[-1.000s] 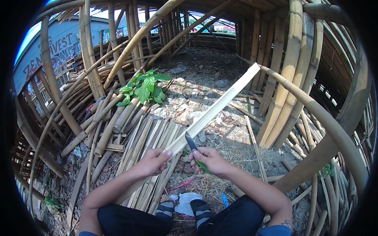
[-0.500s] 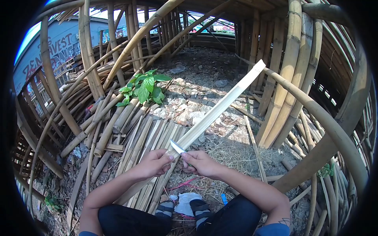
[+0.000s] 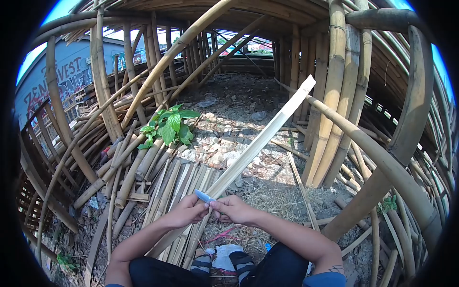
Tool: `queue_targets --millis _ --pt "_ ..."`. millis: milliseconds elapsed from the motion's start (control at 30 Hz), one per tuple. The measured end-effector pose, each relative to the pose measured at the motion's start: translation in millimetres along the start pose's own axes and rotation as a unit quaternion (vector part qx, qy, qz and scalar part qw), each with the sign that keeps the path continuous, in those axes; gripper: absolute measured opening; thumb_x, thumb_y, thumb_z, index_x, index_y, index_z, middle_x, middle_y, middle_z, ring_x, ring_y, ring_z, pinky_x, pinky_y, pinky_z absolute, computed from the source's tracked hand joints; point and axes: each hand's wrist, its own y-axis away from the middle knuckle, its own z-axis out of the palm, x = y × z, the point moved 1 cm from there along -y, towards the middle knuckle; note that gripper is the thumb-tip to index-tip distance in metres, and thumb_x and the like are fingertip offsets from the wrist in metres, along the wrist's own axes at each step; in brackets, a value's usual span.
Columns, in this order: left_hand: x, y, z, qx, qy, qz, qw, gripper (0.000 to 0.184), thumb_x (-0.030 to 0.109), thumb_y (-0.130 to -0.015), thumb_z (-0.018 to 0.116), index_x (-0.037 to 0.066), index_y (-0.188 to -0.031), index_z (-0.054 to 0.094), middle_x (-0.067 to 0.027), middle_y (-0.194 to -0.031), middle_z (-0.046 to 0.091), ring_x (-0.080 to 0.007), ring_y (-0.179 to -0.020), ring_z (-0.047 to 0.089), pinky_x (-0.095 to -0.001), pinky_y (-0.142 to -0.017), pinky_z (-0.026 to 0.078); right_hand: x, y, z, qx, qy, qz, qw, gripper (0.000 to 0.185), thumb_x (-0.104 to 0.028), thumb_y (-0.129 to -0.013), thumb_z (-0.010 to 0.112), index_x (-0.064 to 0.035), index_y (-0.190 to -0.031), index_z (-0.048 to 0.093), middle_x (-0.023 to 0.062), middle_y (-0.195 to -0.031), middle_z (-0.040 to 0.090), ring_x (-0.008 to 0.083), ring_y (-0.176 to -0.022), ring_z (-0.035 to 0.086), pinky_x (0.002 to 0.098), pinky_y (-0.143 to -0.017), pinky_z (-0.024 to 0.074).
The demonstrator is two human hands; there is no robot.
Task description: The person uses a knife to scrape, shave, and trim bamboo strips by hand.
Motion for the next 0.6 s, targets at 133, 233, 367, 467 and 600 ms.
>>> queue_targets --millis 133,233,367,467,600 --pt "2 1 2 -0.029 0.043 -0.017 0.999 0.014 0.017 -0.102 0.051 0.004 -0.107 0.052 0.0020 -0.072 0.051 -0.0047 -0.056 0.044 -0.0224 -0.048 0.034 -8 9 1 0.019 -0.013 -0.007 1.000 0.045 -0.035 -0.105 0.050 -0.0040 -0.073 0.055 -0.0040 -0.058 0.040 0.0078 -0.050 0.033 0.0253 -0.048 0.0254" --pt "11 5 8 -0.026 0.048 -0.021 0.998 0.012 0.016 -0.103 0.050 0.006 -0.108 0.050 0.0029 -0.072 0.047 -0.0039 -0.055 0.039 -0.0215 -0.047 0.030 -8 13 -2 0.055 -0.010 -0.021 0.998 0.042 -0.034 -0.103 0.054 -0.0028 -0.076 0.059 -0.0030 -0.059 0.045 0.0077 -0.051 0.036 0.0251 -0.049 0.0295" --pt "12 7 7 -0.016 0.048 -0.018 0.999 0.010 0.017 -0.104 0.049 0.008 -0.107 0.048 0.0038 -0.070 0.041 -0.0034 -0.053 0.032 -0.0209 -0.046 0.024 -18 18 -10 0.131 -0.006 -0.031 0.991 0.041 -0.036 -0.101 0.058 -0.0043 -0.075 0.064 -0.0042 -0.059 0.049 0.0052 -0.052 0.038 0.0230 -0.053 0.0347" --pt "9 6 6 -0.023 0.055 -0.021 0.998 0.010 0.018 -0.104 0.049 0.008 -0.106 0.048 0.0039 -0.070 0.041 -0.0032 -0.053 0.032 -0.0208 -0.046 0.024 -11 17 -26 0.125 0.010 -0.032 0.992 0.043 -0.036 -0.101 0.058 -0.0042 -0.073 0.063 -0.0044 -0.059 0.049 0.0051 -0.052 0.038 0.0226 -0.054 0.0351" --pt "11 5 5 -0.018 0.056 -0.026 0.998 0.014 0.019 -0.103 0.050 0.006 -0.104 0.049 0.0033 -0.070 0.045 -0.0038 -0.054 0.038 -0.0211 -0.047 0.030 -15 19 -28 0.126 0.012 -0.031 0.991 0.043 -0.035 -0.101 0.058 -0.0040 -0.072 0.062 -0.0047 -0.057 0.046 0.0052 -0.051 0.037 0.0233 -0.052 0.0330"
